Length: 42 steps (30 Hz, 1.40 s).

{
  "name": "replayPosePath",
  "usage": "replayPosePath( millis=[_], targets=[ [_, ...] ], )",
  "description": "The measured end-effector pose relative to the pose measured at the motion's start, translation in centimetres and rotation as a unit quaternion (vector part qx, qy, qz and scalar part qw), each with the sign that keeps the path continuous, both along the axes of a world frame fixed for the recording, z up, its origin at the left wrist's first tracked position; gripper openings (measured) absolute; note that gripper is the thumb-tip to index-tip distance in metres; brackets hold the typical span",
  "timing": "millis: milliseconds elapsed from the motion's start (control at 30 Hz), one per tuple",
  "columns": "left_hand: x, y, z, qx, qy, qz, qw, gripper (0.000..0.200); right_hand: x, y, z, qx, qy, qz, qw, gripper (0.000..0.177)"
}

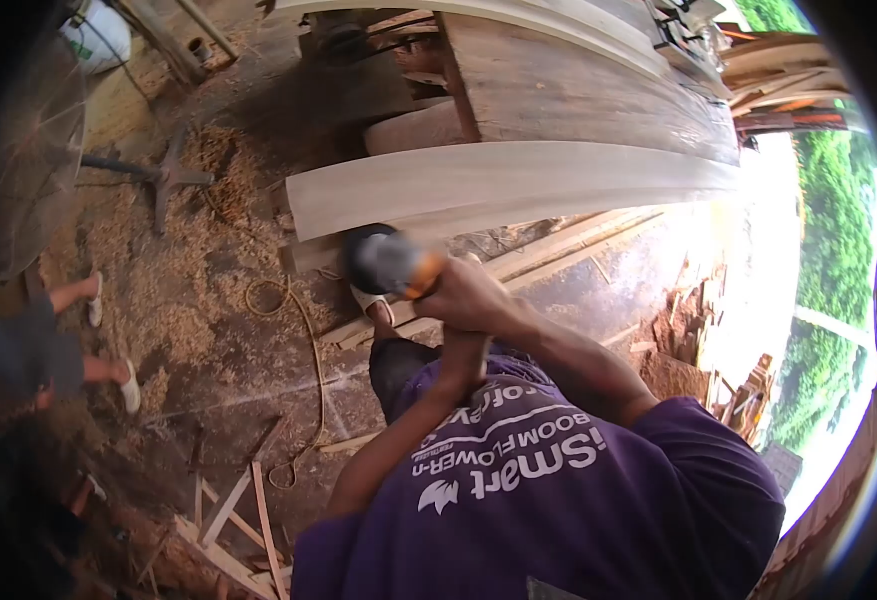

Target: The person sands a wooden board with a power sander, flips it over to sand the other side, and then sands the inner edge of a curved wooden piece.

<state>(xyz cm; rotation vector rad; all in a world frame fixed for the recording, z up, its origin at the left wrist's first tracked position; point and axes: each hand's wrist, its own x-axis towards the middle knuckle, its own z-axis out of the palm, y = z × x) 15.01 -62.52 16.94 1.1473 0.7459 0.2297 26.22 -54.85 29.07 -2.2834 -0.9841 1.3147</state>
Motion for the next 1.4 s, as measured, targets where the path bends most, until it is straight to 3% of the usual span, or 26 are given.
replayPosePath(
  millis=[67,167,233,300,367,400,433,500,533,600,667,700,767,800,833,867,900,933,967,1067,1167,1233,1300,1333,1367,1400],
  targets=[
    [3.3,-2.4,1.5,-0.182,0.016,0.039,0.982,0.039,1.8,-3.1,0.3,-0.001,-0.035,-0.083,0.996,0.043],
    [7.3,-2.3,6.0,-0.184,0.027,-0.043,0.982,0.042,5.8,-9.7,-2.3,-0.027,-0.037,-0.211,0.976,0.037],
    [8.9,-2.8,6.8,-0.25,-0.025,-0.15,0.956,0.047,7.7,-11.7,-1.3,-0.076,-0.096,-0.256,0.959,0.035],
    [10.1,-4.1,6.0,-0.327,-0.029,-0.16,0.931,0.049,9.0,-13.8,-2.3,-0.073,-0.085,-0.272,0.956,0.03],
    [9.6,-4.1,6.1,-0.318,-0.024,-0.143,0.937,0.049,9.2,-15.2,-3.7,0.004,-0.162,-0.08,0.983,0.022],
    [8.7,-3.5,6.3,-0.285,-0.004,-0.143,0.948,0.045,8.6,-14.7,-3.9,0.076,-0.275,0.109,0.952,0.018],
    [7.7,-2.7,6.3,-0.251,0.017,-0.142,0.957,0.04,7.4,-14.0,-4.6,0.039,-0.238,0.069,0.968,0.024],
    [4.8,-1.3,5.0,-0.182,0.038,-0.116,0.976,0.038,3.3,-8.3,-1.5,-0.048,-0.046,-0.199,0.978,0.032],
    [3.0,-0.5,4.3,-0.111,0.052,-0.093,0.988,0.036,1.8,-6.0,-0.8,-0.05,-0.019,-0.156,0.986,0.039],
    [-1.6,-0.8,0.8,-0.185,0.015,0.049,0.981,0.036,-1.3,-2.4,-1.8,-0.038,0.001,-0.079,0.996,0.05],
    [-6.5,-0.5,-4.7,-0.388,-0.071,0.156,0.906,0.046,-4.2,0.8,-2.3,-0.034,0.012,-0.021,0.999,0.055],
    [-7.4,1.3,-3.9,-0.388,-0.067,0.154,0.906,0.046,-5.1,2.4,-2.0,-0.039,0.029,0.002,0.999,0.056],
    [-7.8,5.2,0.5,-0.313,-0.149,0.026,0.938,0.052,-6.1,3.0,-2.3,-0.009,0.005,0.025,1.0,0.053],
    [-7.8,5.7,2.0,-0.315,-0.15,0.018,0.937,0.052,-6.0,3.0,-1.9,-0.02,-0.011,0.026,0.999,0.053],
    [-7.8,6.2,3.2,0.033,-0.077,-0.126,0.989,0.053,-5.8,3.1,-1.3,-0.031,-0.03,0.029,0.999,0.053],
    [-7.7,6.5,3.6,0.378,0.004,-0.243,0.893,0.054,-4.8,2.7,0.4,-0.072,-0.008,-0.008,0.997,0.055],
    [-6.8,4.5,2.0,0.376,-0.002,-0.241,0.895,0.054,-4.0,1.3,0.4,-0.076,-0.014,-0.008,0.997,0.055],
    [-4.8,0.5,-0.6,0.04,-0.074,-0.113,0.99,0.051,-3.2,-0.5,0.0,-0.087,-0.051,-0.053,0.994,0.055],
    [-3.0,-2.6,-1.6,-0.304,-0.135,0.032,0.943,0.049,-2.4,-2.3,-0.3,-0.098,-0.086,-0.094,0.987,0.056],
    [2.8,-1.4,4.6,-0.34,-0.072,-0.081,0.934,0.044,0.8,-6.7,-0.1,-0.07,-0.128,-0.198,0.969,0.049],
    [5.7,-3.1,4.1,-0.303,-0.038,-0.174,0.936,0.042,3.2,-9.7,-0.3,-0.033,-0.145,-0.265,0.953,0.048],
    [6.0,-2.2,4.6,-0.316,-0.013,-0.173,0.933,0.042,3.8,-11.2,-2.9,0.022,-0.112,-0.294,0.949,0.043],
    [5.0,-2.6,2.8,-0.199,0.034,-0.198,0.959,0.038,2.3,-8.5,-1.1,-0.038,-0.128,-0.247,0.96,0.045],
    [3.9,-2.9,1.6,-0.148,0.046,-0.191,0.969,0.046,1.1,-6.9,-0.4,-0.036,-0.118,-0.216,0.969,0.047],
    [2.3,-2.8,0.8,-0.141,0.057,-0.183,0.971,0.046,-0.2,-6.1,-1.2,-0.046,-0.137,-0.192,0.971,0.048],
    [0.5,-2.3,0.1,-0.207,0.004,-0.072,0.976,0.045,-1.5,-4.8,-1.4,-0.032,-0.119,-0.166,0.978,0.048]
  ],
)
